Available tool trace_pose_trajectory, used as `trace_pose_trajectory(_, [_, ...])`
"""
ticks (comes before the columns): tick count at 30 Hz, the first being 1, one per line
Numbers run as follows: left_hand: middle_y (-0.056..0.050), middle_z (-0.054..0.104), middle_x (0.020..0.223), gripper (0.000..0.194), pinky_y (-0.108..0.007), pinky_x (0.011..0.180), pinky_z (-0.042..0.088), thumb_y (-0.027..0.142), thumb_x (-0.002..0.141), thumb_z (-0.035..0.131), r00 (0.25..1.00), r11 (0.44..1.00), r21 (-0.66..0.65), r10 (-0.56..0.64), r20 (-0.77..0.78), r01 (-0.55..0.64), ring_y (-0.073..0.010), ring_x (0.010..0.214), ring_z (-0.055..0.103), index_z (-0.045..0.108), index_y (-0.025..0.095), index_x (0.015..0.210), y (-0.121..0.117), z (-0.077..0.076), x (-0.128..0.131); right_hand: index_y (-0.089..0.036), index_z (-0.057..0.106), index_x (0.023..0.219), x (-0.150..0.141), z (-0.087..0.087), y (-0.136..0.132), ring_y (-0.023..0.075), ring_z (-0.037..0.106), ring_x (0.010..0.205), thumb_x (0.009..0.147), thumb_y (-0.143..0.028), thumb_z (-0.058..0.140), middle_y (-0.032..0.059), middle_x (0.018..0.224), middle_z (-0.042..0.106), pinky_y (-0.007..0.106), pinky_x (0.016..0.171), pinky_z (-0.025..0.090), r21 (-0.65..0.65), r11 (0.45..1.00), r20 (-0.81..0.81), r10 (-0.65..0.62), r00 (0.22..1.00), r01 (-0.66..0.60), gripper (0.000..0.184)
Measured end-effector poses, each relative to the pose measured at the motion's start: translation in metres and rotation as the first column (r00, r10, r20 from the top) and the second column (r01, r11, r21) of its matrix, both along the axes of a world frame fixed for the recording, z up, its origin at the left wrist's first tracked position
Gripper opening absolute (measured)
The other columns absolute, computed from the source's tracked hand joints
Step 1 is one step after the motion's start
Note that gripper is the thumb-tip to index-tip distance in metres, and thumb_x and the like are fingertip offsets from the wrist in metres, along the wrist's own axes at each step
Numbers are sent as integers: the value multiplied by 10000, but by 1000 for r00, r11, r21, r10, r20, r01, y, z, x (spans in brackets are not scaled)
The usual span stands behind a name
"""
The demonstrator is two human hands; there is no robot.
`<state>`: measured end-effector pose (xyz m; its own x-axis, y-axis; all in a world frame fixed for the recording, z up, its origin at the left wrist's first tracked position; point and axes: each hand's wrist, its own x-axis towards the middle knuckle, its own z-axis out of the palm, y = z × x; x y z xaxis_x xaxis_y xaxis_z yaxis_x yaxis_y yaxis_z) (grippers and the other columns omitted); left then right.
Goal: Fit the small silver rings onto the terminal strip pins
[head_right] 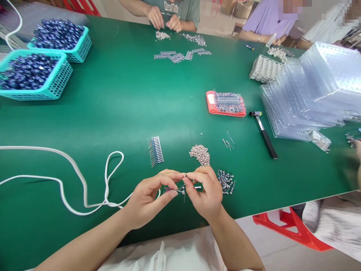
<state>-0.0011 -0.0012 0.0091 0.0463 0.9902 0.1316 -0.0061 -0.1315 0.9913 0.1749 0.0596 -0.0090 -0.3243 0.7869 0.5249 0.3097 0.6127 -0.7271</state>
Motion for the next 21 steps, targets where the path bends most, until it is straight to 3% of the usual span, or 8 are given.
trace_pose_trajectory(12, [-121, 691, 1209, 269, -408, 935, 509, 11, 827, 591, 983, 982, 188, 2, -184, 33, -246, 1129, 623, 630, 217, 996, 0, -1, 2, -227, 634, 997, -1, 3, -2, 125, 595, 670, 823, -73, 656, 13, 833, 607, 290, 600, 525, 16, 1000, -18, -5, 1000, 6, 234])
trace_pose_trajectory(21, [-126, 697, 1186, 268, -380, 892, 537, -13, 801, 589, 970, 961, 275, 44, -238, 24, -238, 1117, 627, 609, 194, 970, 2, -3, 2, -233, 628, 1025, -2, 3, 0, 126, 582, 689, 815, -34, 640, 15, 840, 598, 283, 595, 509, -13, 1000, -44, 22, 999, -22, 290])
